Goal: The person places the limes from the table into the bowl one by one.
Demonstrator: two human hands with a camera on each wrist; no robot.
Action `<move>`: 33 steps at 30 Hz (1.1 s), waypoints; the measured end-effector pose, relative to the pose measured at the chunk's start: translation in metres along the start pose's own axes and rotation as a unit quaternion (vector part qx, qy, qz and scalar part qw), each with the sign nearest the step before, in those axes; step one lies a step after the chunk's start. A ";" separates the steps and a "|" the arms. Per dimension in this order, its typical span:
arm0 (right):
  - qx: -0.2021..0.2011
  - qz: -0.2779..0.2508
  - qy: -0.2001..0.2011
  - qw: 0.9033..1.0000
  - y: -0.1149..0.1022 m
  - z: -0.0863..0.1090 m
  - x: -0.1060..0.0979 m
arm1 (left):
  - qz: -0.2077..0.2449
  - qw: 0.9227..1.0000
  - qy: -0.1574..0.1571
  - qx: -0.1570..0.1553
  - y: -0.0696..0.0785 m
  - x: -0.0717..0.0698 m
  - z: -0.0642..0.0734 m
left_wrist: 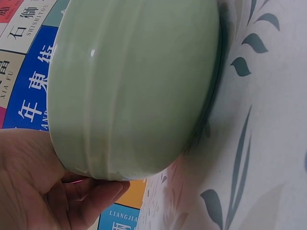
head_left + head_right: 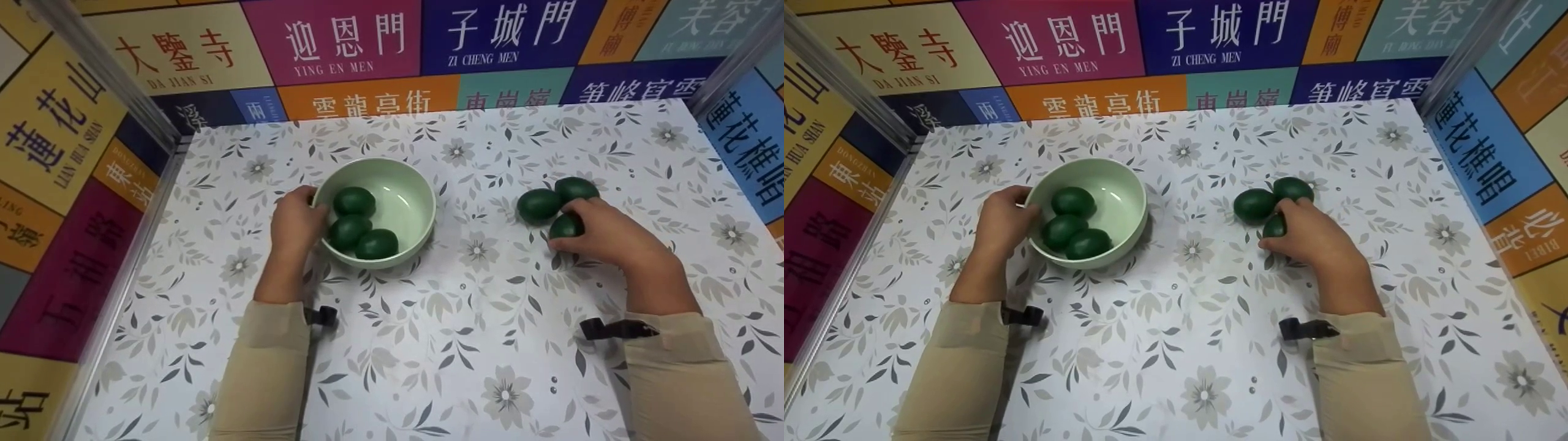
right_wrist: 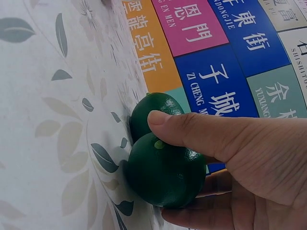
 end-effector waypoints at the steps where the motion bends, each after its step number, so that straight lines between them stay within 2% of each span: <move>1: 0.000 0.001 0.000 1.000 0.000 0.000 0.000 | 0.001 1.000 0.000 0.001 0.000 0.000 0.000; 22: 0.001 0.002 -0.003 1.000 0.001 0.000 0.001 | -0.003 1.000 0.012 0.003 0.000 0.001 0.000; 33: -0.009 0.005 0.003 1.000 -0.004 0.000 0.001 | -0.014 1.000 0.005 0.000 0.000 0.002 0.000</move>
Point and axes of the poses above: each hand's wrist, its own z-axis away from the middle knuckle, its own x-axis out of the palm, y = z × x, the point moved 8 cm from there along -z, towards the middle knuckle, and after that the axes turned 13 degrees about y, right-handed, at the moved point
